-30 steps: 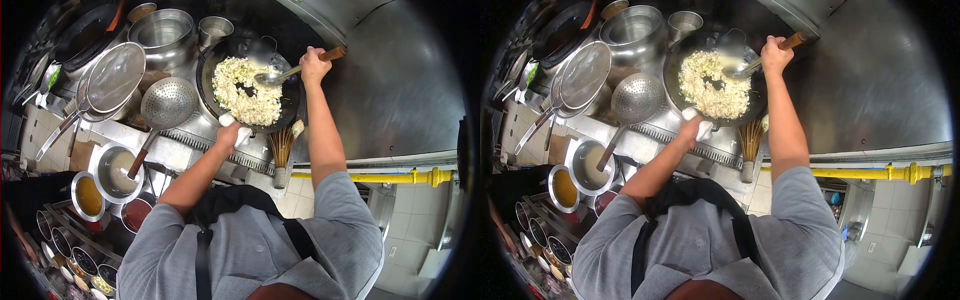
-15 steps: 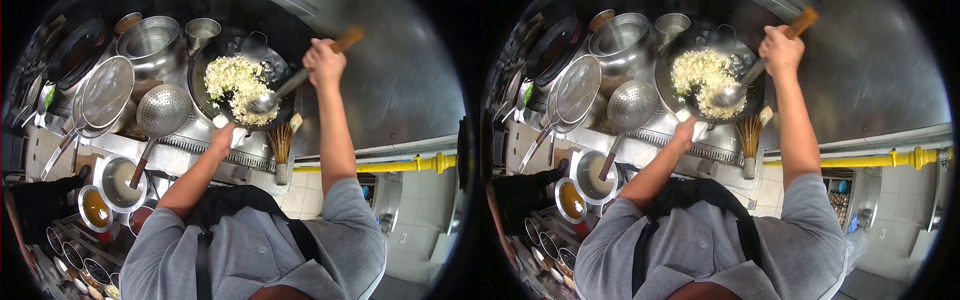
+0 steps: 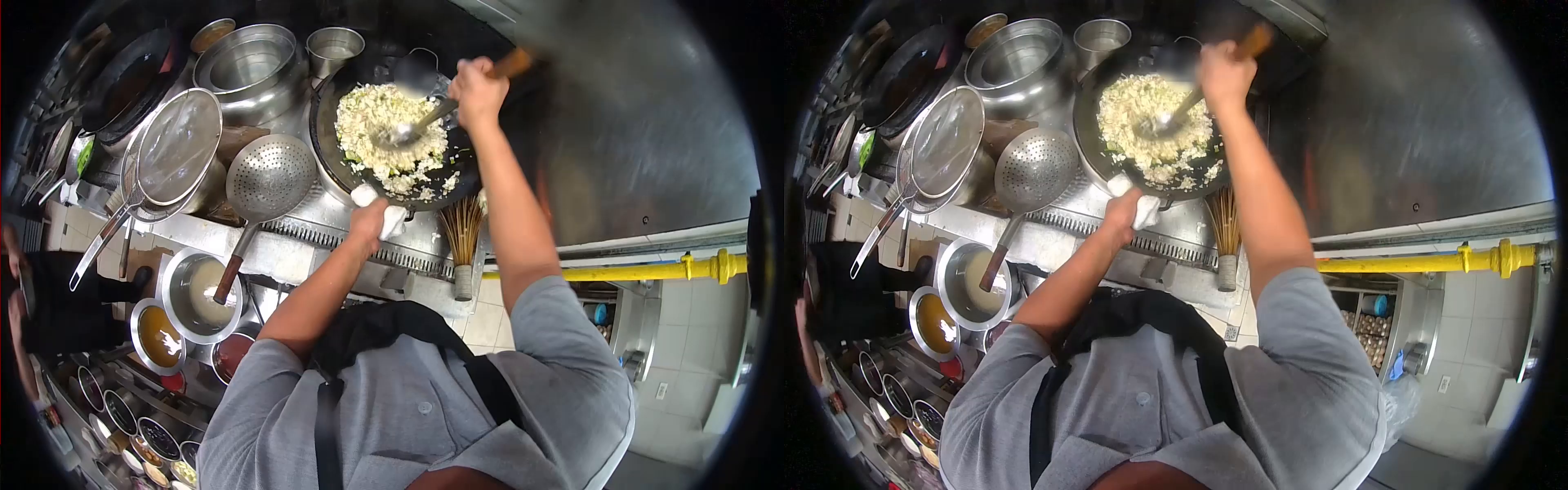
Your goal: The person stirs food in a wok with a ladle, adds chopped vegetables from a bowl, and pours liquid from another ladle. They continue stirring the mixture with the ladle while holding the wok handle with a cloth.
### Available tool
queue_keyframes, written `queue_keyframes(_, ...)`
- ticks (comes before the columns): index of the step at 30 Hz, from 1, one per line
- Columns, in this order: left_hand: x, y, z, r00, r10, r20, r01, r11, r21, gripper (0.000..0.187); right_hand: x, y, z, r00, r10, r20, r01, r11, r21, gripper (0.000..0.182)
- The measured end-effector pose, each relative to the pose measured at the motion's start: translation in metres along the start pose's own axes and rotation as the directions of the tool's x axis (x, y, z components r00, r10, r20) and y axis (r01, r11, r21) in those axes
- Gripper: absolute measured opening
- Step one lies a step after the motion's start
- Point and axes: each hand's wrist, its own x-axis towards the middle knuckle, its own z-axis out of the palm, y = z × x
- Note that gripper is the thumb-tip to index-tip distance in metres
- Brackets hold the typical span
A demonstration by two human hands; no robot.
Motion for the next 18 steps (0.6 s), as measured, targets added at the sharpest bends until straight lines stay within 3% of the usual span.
queue_keyframes(2,0.009,-0.005,-0.009,1.000,-0.018,-0.007,0.019,0.998,0.064,0.034,0.024,-0.023,0.002,0.996,-0.045,0.080,0.037,0.995,0.095,0.027)
queue_keyframes(3,0.010,-0.001,-0.004,1.000,-0.002,0.003,0.002,0.999,0.054,0.034,0.018,-0.066,0.016,0.990,0.125,0.064,-0.139,0.947,0.291,0.026)
queue_keyframes(4,0.006,-0.002,-0.002,1.000,0.018,-0.008,-0.018,1.000,0.026,0.035,0.010,-0.076,0.014,0.997,0.030,0.069,-0.051,0.944,0.326,0.023)
queue_keyframes(5,0.001,-0.004,-0.002,0.999,0.026,-0.027,-0.026,1.000,0.004,0.036,0.001,-0.070,0.015,0.999,-0.010,-0.038,0.023,0.932,0.363,0.024)
queue_keyframes(7,-0.004,-0.006,-0.003,0.997,0.043,-0.059,-0.040,0.998,0.040,0.037,-0.018,-0.015,0.024,0.992,-0.004,-0.127,0.039,0.959,0.279,0.026)
queue_keyframes(8,-0.001,-0.011,-0.007,0.998,0.024,-0.056,-0.021,0.998,0.060,0.037,-0.007,-0.007,0.020,0.986,0.107,-0.126,-0.070,0.961,0.268,0.024)
queue_keyframes(9,0.007,-0.007,-0.005,0.998,0.027,-0.052,-0.023,0.998,0.066,0.037,0.016,-0.016,0.020,0.980,0.188,-0.070,-0.173,0.968,0.180,0.022)
queue_keyframes(11,0.003,-0.011,-0.010,0.998,0.025,-0.054,-0.020,0.996,0.083,0.038,0.036,-0.045,0.018,0.981,0.192,0.036,-0.195,0.957,0.214,0.020)
queue_keyframes(13,0.010,-0.011,-0.007,0.986,0.157,-0.049,-0.151,0.983,0.108,0.041,0.036,-0.060,0.016,0.997,0.008,-0.076,0.010,0.973,0.229,0.019)
queue_keyframes(15,0.003,-0.008,-0.005,0.991,0.116,-0.063,-0.112,0.991,0.069,0.041,0.013,-0.031,0.017,0.977,-0.052,-0.208,0.094,0.976,0.198,0.022)
queue_keyframes(16,-0.016,0.003,0.001,0.997,0.046,-0.057,-0.041,0.996,0.085,0.041,0.011,0.014,0.015,0.982,0.005,-0.191,0.030,0.983,0.184,0.024)
queue_keyframes(17,-0.024,0.014,0.005,0.999,-0.009,-0.049,0.014,0.995,0.096,0.041,0.017,0.007,0.014,0.989,0.054,-0.134,-0.046,0.997,0.064,0.023)
queue_keyframes(18,0.007,-0.005,-0.007,0.996,0.027,-0.079,-0.020,0.996,0.092,0.039,0.049,0.015,0.011,0.993,-0.100,0.061,0.104,0.992,-0.070,0.022)
